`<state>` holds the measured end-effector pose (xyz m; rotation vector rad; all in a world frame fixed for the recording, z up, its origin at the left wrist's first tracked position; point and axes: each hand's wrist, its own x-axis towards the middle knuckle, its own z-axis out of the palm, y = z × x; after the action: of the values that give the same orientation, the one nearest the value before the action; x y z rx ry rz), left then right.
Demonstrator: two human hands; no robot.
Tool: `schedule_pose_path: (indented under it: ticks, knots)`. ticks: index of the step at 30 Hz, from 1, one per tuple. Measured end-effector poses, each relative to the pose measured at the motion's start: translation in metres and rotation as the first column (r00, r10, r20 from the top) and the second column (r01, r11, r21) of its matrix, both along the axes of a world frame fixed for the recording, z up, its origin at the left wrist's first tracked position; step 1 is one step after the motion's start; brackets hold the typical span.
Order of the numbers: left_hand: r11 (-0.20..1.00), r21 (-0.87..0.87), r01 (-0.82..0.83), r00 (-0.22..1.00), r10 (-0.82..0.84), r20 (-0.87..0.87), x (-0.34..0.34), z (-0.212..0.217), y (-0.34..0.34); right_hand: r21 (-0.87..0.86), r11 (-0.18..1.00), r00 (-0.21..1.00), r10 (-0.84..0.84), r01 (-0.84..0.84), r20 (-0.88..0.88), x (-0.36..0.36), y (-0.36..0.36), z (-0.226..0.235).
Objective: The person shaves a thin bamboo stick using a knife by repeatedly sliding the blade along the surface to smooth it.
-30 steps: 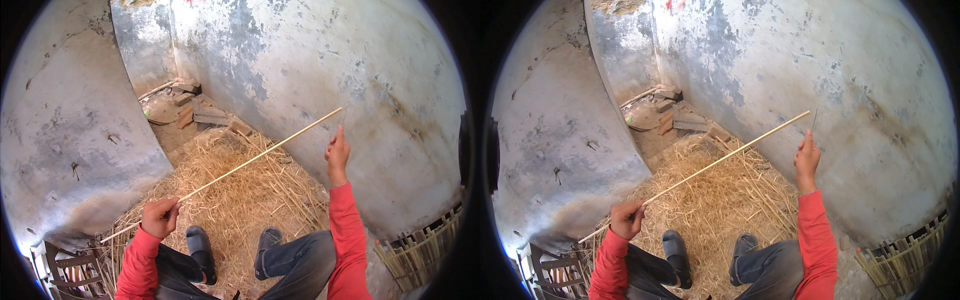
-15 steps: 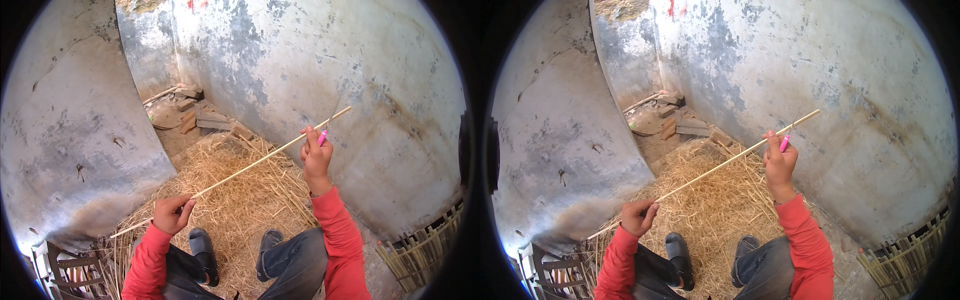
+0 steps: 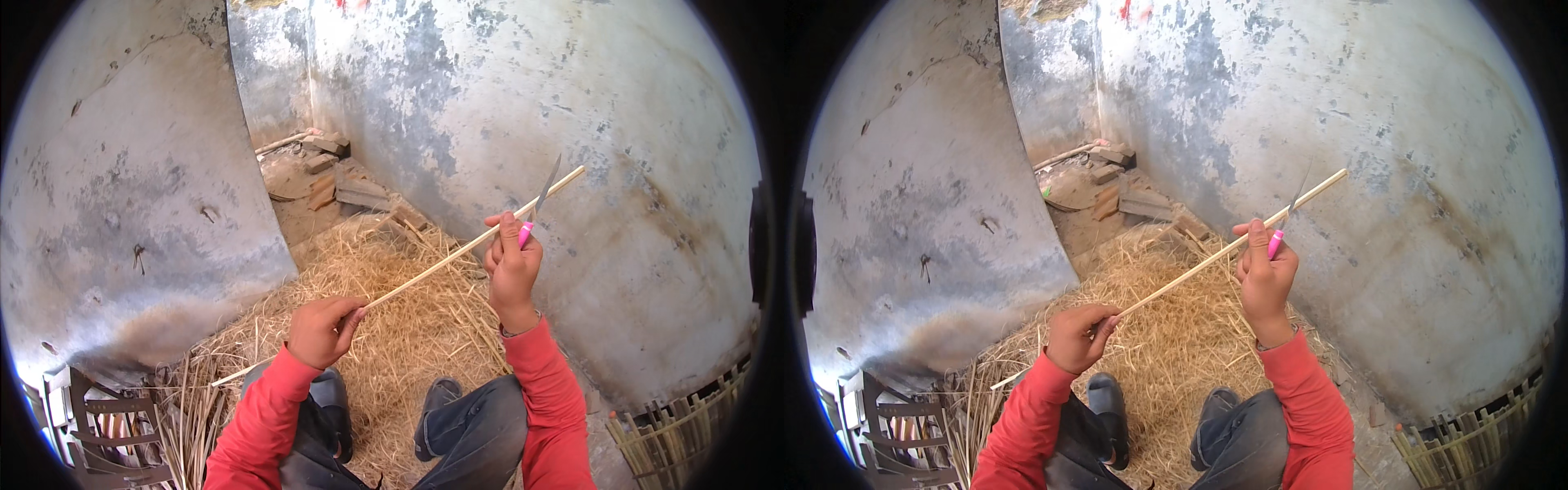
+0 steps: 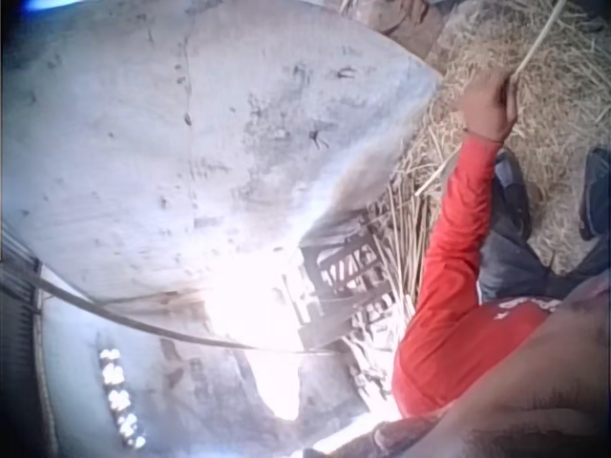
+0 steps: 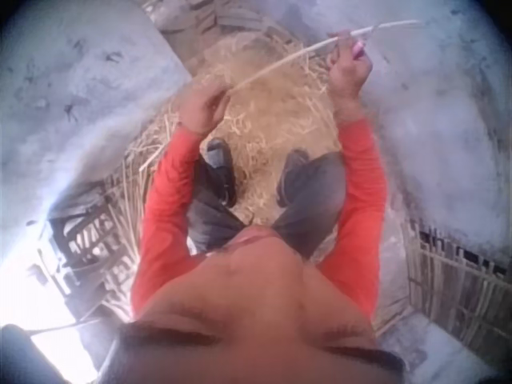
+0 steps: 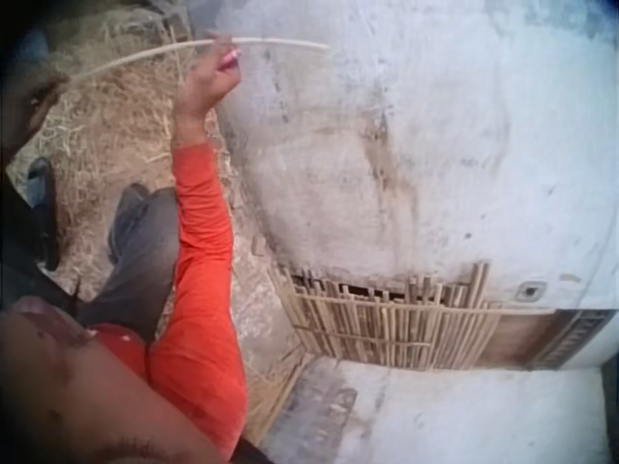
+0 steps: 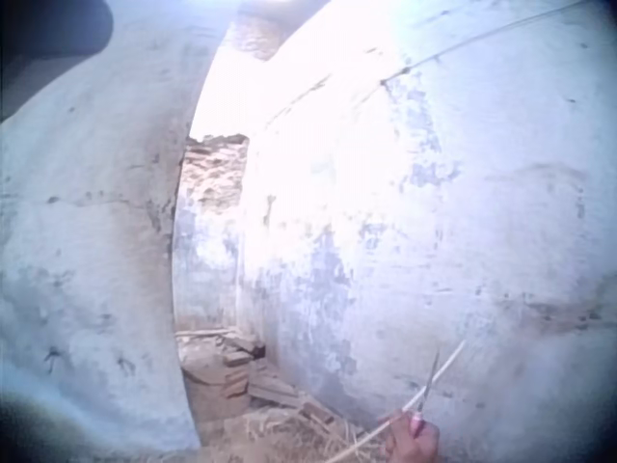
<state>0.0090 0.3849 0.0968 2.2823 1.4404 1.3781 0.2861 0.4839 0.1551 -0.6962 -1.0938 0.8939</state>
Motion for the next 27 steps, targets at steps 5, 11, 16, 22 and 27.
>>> schedule_pose_path:
  ticks: [5, 11, 16, 22, 27]
  knots:
    - [1.000, -0.018, 0.016, 0.999, -0.017, -0.039, 0.002, -0.002, 0.002, -0.052, 0.997, 0.997, 0.058, -0.055, 0.055, -0.007, -0.005, -0.004]
    - [0.996, -0.021, -0.087, 0.991, 0.089, 0.097, 0.016, -0.003, 0.006, -0.099, 0.982, 0.945, 0.182, -0.161, 0.273, -0.025, -0.014, -0.013]
    - [0.965, 0.145, -0.220, 0.974, 0.210, 0.083, 0.025, 0.008, 0.009, 0.071, 0.996, 0.807, -0.004, -0.047, 0.591, -0.030, -0.021, -0.020]
    - [0.960, 0.163, -0.229, 0.968, 0.207, 0.139, 0.035, 0.007, 0.003, 0.004, 0.981, 0.522, 0.100, -0.193, 0.847, -0.050, -0.048, -0.024]
    - [0.939, 0.252, -0.236, 0.972, 0.234, 0.039, 0.028, 0.009, -0.001, 0.146, 0.970, 0.418, -0.054, -0.192, 0.907, -0.048, -0.042, -0.027]
